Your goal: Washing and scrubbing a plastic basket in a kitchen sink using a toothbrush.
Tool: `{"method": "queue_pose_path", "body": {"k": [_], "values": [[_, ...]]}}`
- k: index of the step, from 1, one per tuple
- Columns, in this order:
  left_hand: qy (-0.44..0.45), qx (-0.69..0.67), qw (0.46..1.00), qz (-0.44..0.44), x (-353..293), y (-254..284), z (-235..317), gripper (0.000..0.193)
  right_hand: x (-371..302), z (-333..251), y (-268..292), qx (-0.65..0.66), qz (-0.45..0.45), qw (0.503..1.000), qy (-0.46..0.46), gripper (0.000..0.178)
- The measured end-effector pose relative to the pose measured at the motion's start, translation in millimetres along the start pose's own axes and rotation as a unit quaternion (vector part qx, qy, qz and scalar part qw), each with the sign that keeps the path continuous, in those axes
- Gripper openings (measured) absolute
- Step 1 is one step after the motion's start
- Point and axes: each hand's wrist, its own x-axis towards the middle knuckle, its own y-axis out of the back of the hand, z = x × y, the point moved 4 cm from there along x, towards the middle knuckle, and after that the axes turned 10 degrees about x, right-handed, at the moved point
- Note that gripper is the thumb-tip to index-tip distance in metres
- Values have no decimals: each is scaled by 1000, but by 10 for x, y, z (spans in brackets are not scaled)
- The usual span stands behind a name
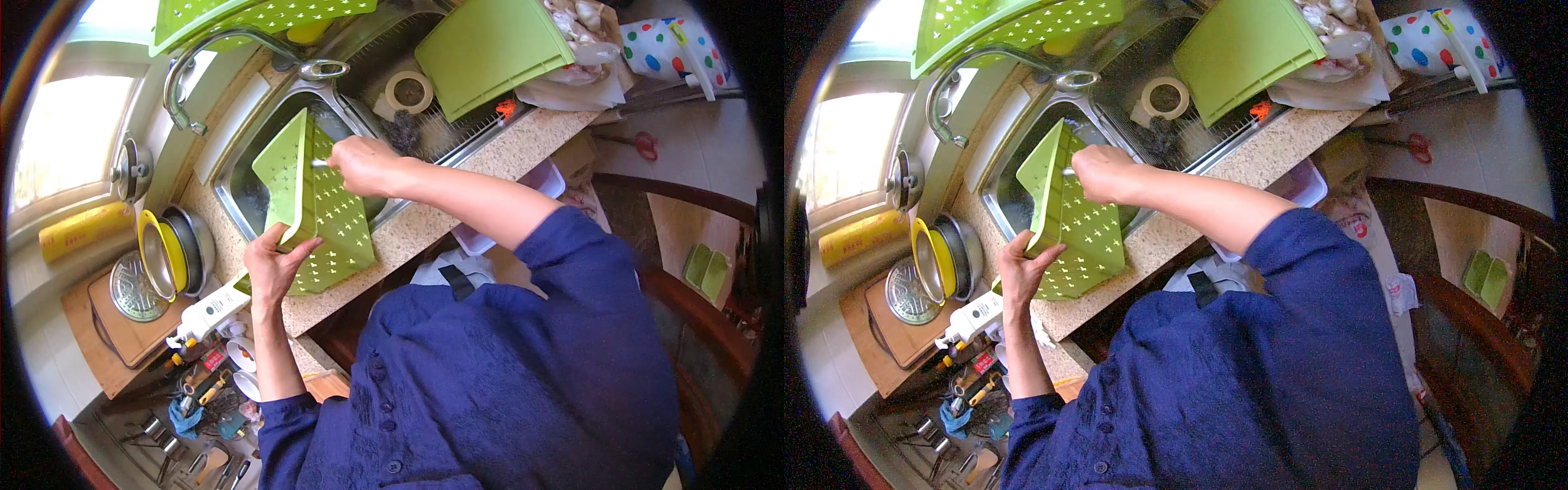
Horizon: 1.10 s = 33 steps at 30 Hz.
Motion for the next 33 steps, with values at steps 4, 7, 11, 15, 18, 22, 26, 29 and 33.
{"method": "queue_pose_path", "body": {"k": [4, 7, 11, 15, 18, 22, 26, 29, 33], "values": [[18, -46, 999, -7, 30, -2, -5, 34, 1, 37, -104, -18, 9, 1000, 1, 31], [34, -45, 998, -7, 17, -8, -30, 34, -195, 34, -46, 84, -18, 996, 37, 29], [26, -16, 999, -24, 17, 52, 59, 34, -401, 5, 102, 70, -12, 996, 46, 27], [31, -46, 998, -34, 38, 15, 20, 33, -273, -131, 128, -175, 42, 969, 170, 40], [31, -17, 999, -24, 45, 15, 26, 33, -269, 40, 16, -227, 25, 954, 192, 47], [21, -47, 999, -18, 52, 34, 113, 27, -181, 286, -143, -64, 15, 985, 158, 42], [32, -11, 999, -35, 41, 45, 67, 21, -257, 107, -14, 172, -119, 977, -37, 31], [9, -22, 1000, -15, 4, 66, 90, 21, -392, 175, -65, 237, -171, 947, -135, 28], [34, -18, 999, -12, 45, 44, 64, 32, -343, 129, -50, 227, -68, 970, -62, 27]]}}
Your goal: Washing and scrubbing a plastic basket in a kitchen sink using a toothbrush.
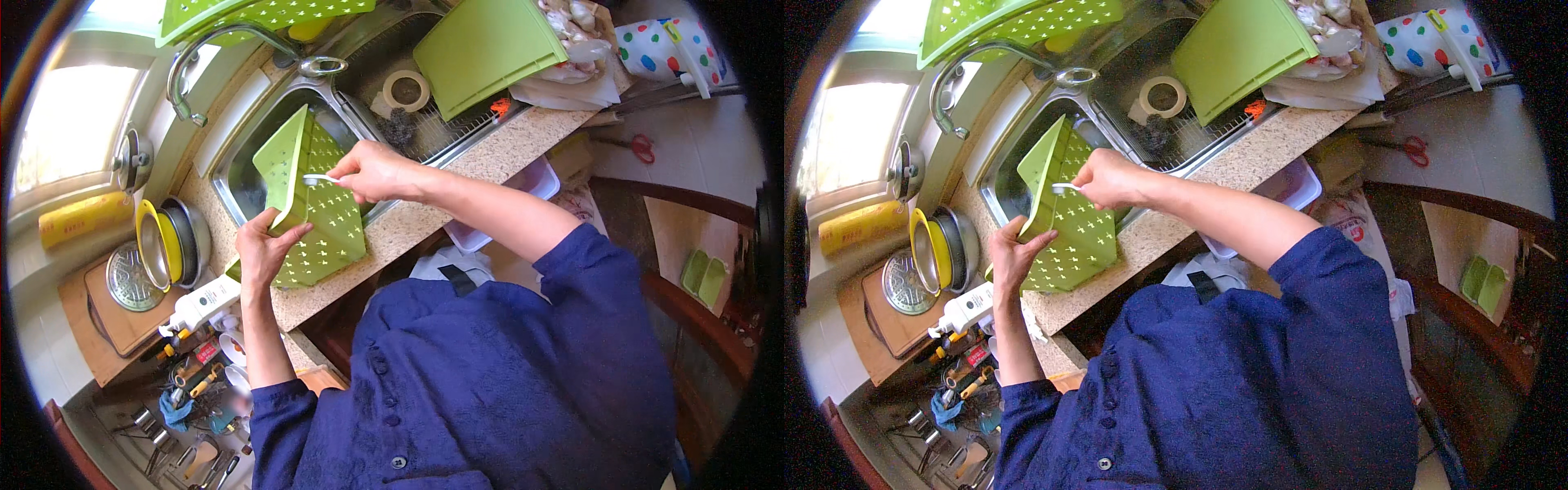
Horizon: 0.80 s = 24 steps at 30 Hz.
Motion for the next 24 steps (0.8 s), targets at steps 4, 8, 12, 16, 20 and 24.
{"method": "queue_pose_path", "body": {"k": [4, 8, 12, 16, 20, 24], "values": [[8, 12, 1000, -9, 22, 9, 1, 34, -132, -155, -227, -95, 22, 991, 93, 26], [10, -5, 1000, -8, 1, -1, -21, 36, -214, -265, -208, 17, -4, 1000, -2, 23], [-19, -27, 999, 8, -17, 4, -25, 37, -251, -149, -286, 102, 15, 994, -27, 21], [-14, 51, 999, -1, 12, 17, 30, 31, -356, -45, -177, -179, 153, 936, 262, 24], [-1, 20, 1000, 7, -12, 13, -45, 41, -530, -252, -153, -288, 97, 906, 296, 33], [-16, 17, 1000, 11, 14, 4, -67, 42, -358, -388, -56, -425, 93, 840, 325, 34]]}}
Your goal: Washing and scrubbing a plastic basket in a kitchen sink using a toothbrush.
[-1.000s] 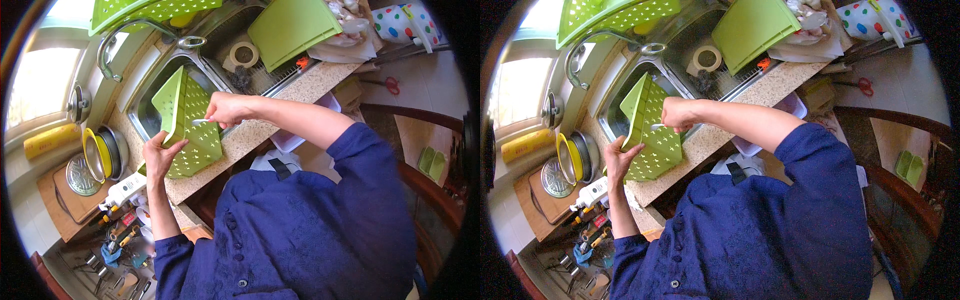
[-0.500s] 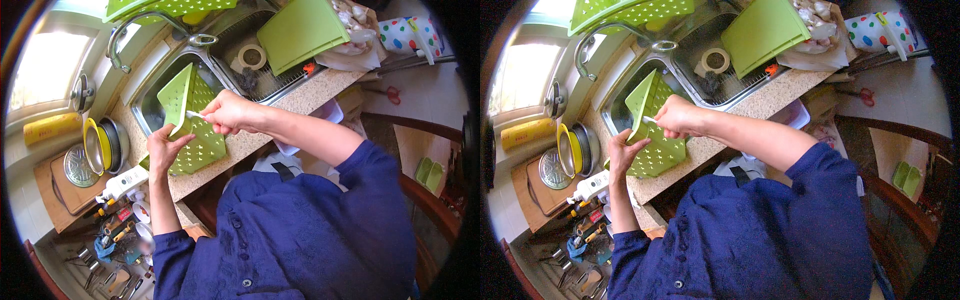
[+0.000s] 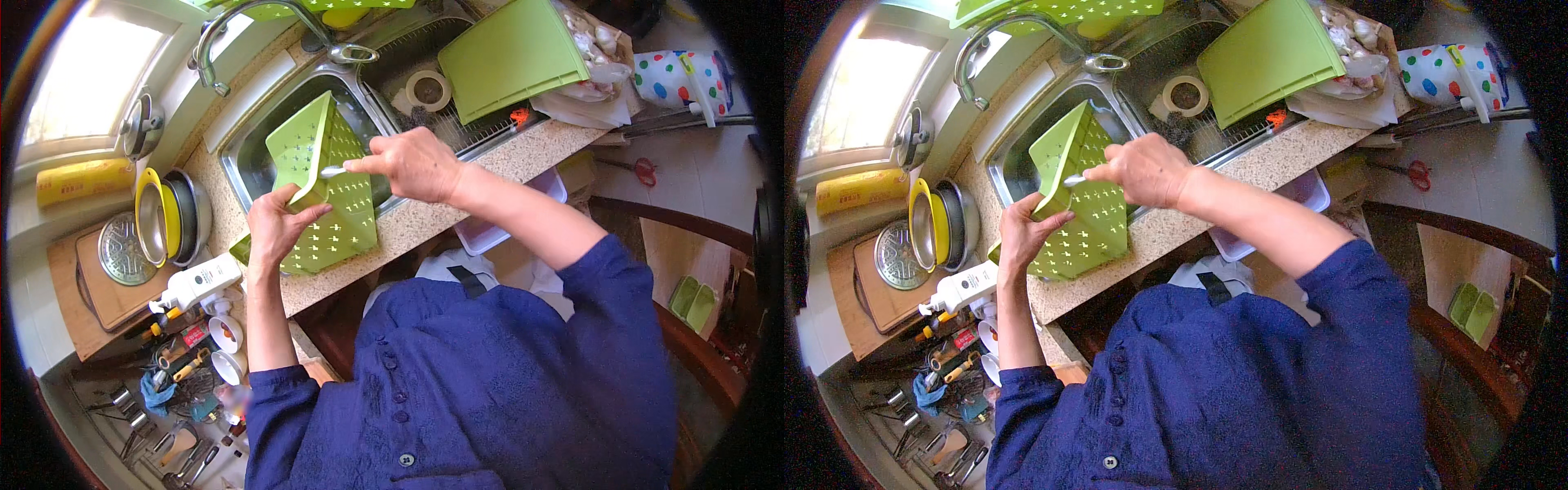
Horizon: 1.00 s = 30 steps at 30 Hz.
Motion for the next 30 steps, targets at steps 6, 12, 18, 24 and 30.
{"method": "queue_pose_path", "body": {"k": [6, 12, 18, 24, 30], "values": [[10, -10, 1000, -10, 7, -7, 1, 41, -49, 210, -186, 133, -10, 991, -14, 37], [22, -2, 1000, -18, -3, -1, -5, 41, -106, 98, -138, 556, -183, 717, -380, 27], [13, 25, 999, -22, 17, 17, 44, 38, -58, 235, -192, 341, -80, 908, -231, 27], [21, 15, 1000, -14, -5, 29, 73, 38, -103, 157, -279, 348, 42, 909, -227, 27], [8, 30, 999, 8, -25, 19, 97, 38, 45, 298, -294, 277, -17, 913, -298, 27]]}}
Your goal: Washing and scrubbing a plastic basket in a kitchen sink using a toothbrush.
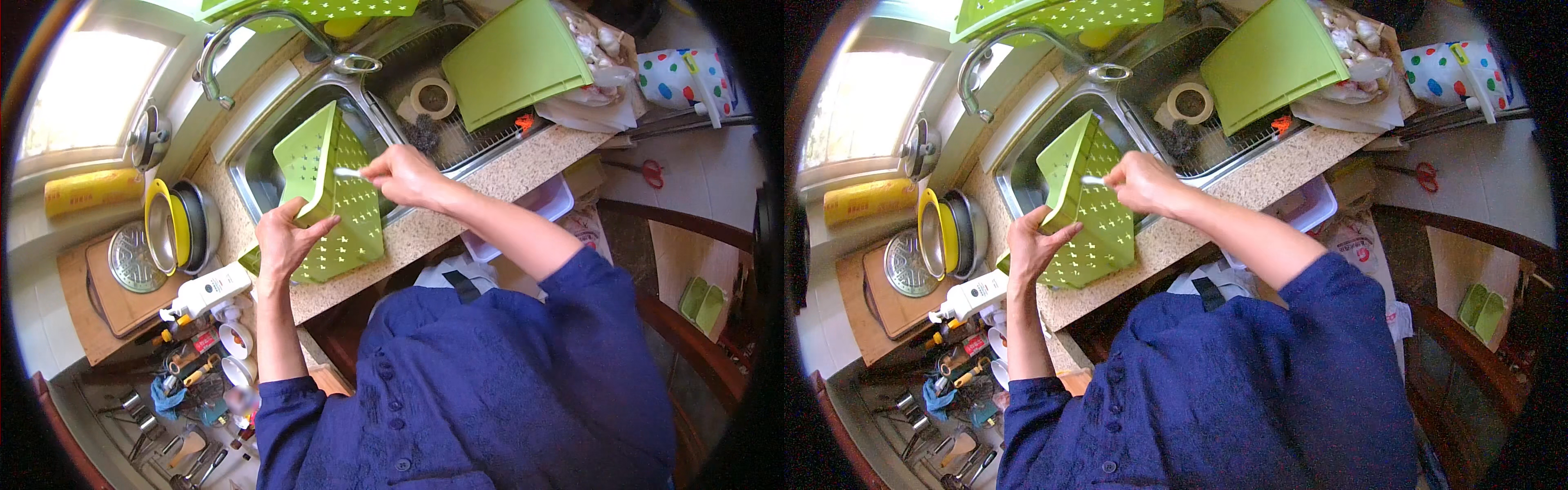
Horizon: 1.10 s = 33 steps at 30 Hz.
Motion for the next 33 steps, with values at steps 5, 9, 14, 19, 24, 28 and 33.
{"method": "queue_pose_path", "body": {"k": [5, 9, 14, 19, 24, 28, 33], "values": [[-15, 21, 1000, -5, 13, 45, 89, 36, 300, -181, 80, -341, 2, 923, 179, 29], [-7, 31, 999, -12, 39, 36, 71, 36, 322, -238, 72, -436, 34, 806, 399, 36], [6, 20, 1000, -23, 108, 57, 116, 45, 184, 105, -6, -218, -54, 958, 177, 34], [46, 183, 973, -135, 357, 11, 379, 56, 297, 212, 113, 33, -35, 999, -10, 26], [48, 87, 989, -112, 374, -84, 377, 38, 400, 497, -257, 279, -39, 942, -183, 27], [45, 86, 988, -116, 354, -61, 423, 35, 571, 403, -193, -69, 83, 992, 58, 29], [42, 81, 989, -115, 399, -103, 345, 34, 745, 273, -21, -446, 58, 827, 337, 18]]}}
